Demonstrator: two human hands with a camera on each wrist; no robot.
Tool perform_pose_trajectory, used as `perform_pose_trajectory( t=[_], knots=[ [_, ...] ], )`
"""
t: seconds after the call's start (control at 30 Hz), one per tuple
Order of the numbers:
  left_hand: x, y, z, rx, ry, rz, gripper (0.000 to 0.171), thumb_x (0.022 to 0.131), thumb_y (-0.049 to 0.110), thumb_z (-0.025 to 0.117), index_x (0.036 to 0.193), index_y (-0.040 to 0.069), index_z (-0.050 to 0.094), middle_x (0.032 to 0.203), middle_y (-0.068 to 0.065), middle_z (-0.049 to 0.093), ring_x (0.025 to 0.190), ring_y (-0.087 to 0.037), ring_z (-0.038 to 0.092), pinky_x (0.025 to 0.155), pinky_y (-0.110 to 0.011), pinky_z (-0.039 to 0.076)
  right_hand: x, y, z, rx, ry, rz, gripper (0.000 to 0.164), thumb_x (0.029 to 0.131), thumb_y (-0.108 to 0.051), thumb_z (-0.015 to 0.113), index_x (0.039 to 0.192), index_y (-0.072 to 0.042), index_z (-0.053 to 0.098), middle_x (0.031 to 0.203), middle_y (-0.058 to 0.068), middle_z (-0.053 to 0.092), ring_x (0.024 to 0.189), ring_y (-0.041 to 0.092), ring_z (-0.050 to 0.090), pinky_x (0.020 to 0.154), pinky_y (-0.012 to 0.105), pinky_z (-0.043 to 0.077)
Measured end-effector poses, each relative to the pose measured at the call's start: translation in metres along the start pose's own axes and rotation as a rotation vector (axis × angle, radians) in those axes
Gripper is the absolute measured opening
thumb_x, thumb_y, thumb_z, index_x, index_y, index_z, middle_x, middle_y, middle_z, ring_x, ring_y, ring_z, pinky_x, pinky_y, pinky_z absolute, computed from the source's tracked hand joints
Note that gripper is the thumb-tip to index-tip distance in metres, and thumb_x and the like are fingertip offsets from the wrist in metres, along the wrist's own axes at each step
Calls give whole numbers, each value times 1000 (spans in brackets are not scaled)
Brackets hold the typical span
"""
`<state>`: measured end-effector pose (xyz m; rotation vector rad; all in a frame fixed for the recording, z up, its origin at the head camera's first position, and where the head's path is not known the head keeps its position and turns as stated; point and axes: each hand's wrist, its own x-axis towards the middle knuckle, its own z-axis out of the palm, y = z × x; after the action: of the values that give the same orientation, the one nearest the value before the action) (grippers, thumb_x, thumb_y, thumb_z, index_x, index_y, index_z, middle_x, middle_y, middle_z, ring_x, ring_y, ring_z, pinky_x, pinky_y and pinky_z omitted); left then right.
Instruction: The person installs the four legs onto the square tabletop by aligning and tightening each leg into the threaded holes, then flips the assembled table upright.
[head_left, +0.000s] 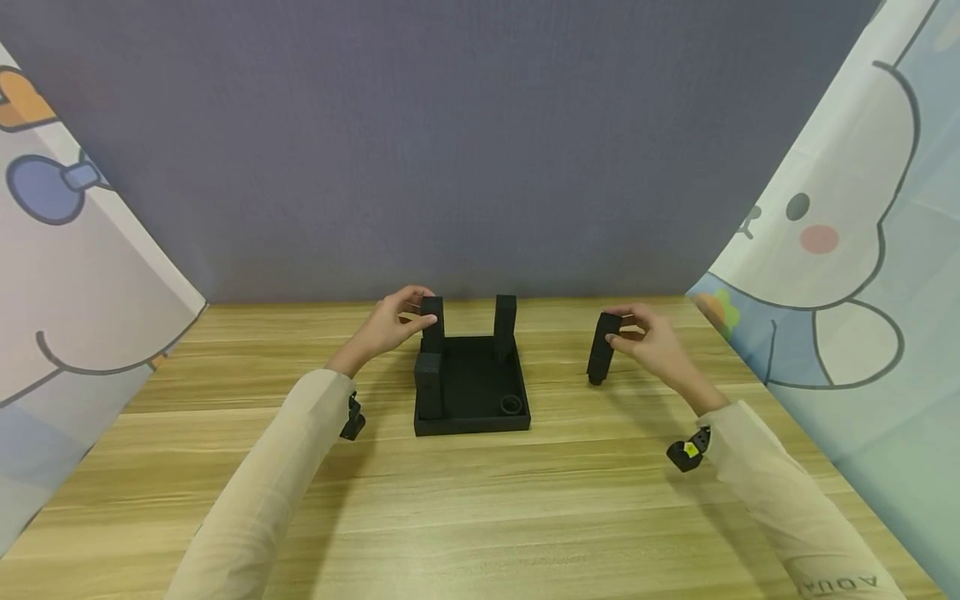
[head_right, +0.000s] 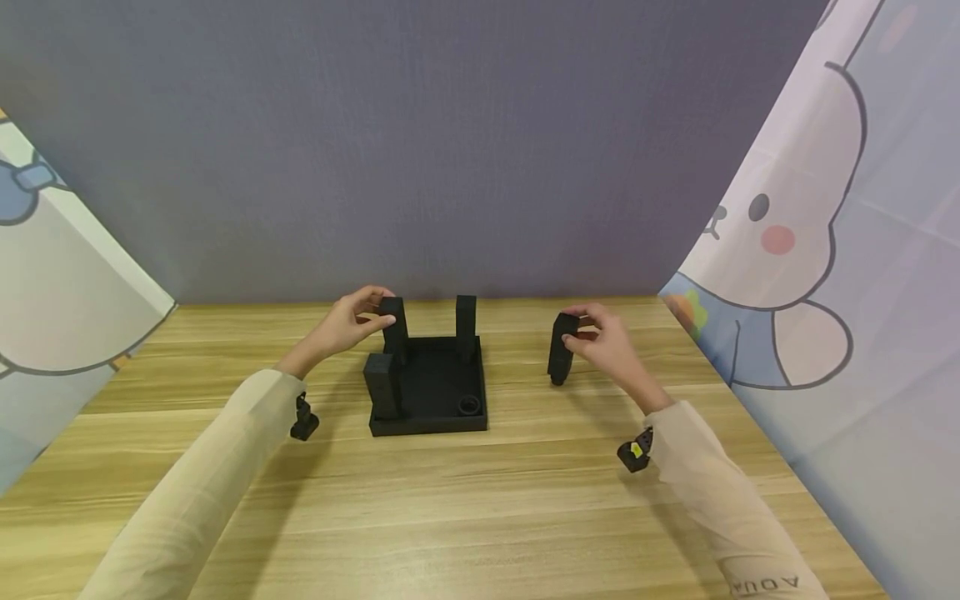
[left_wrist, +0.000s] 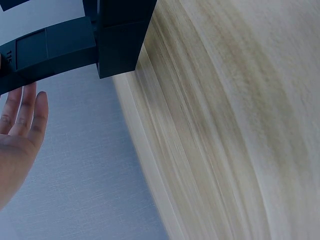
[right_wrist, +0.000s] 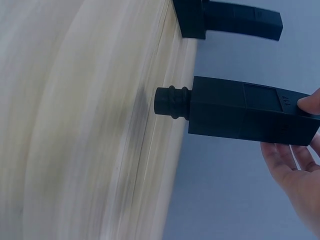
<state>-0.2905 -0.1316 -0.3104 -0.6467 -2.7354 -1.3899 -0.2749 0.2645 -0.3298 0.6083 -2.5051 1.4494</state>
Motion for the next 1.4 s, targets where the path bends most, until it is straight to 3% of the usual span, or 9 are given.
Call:
perform_pose_trajectory(
  t=[0.2, 0.63, 1.0, 1.27, 1.4],
  knots=[
    [0, -1, 1, -2, 1, 3, 38, 90, 15, 58, 125, 3, 47, 122, -20, 50, 113, -35, 51, 92, -50, 44, 2, 3, 8, 72, -14, -39, 37, 81, 7, 62, 117, 7, 52, 115, 21, 50, 94, 9, 55, 80, 11, 48],
    [1, -2, 1, -3, 7, 8, 38, 90, 14, 58, 125, 4, 47, 122, -20, 50, 112, -36, 51, 92, -50, 45, 2, -18, 28, 157, -76, -92, 38, 80, 10, 61, 117, 8, 53, 114, 21, 50, 93, 7, 55, 82, 17, 50],
    [2, -3, 1, -5, -1, 3, 38, 90, 14, 58, 125, 3, 47, 122, -20, 49, 113, -35, 51, 92, -50, 44, 3, -35, 47, 204, -138, -138, 39, 79, 11, 61, 116, 5, 53, 116, 20, 50, 96, 14, 54, 81, 21, 52],
    [17, -35, 5, -14, 6, -11, 40, 89, 23, 60, 126, 12, 47, 125, -15, 49, 114, -32, 50, 93, -51, 43, 3, -47, 60, 222, -164, -170, 40, 77, 12, 63, 115, 6, 54, 115, 21, 52, 95, 10, 55, 82, 23, 51],
    [18, -40, 5, -5, 12, -4, 40, 88, 29, 61, 123, 16, 48, 122, -11, 50, 113, -29, 52, 93, -48, 45, 3, -52, 66, 247, -171, -187, 40, 77, 13, 62, 115, 7, 53, 115, 21, 52, 95, 9, 54, 83, 24, 51]
  ],
)
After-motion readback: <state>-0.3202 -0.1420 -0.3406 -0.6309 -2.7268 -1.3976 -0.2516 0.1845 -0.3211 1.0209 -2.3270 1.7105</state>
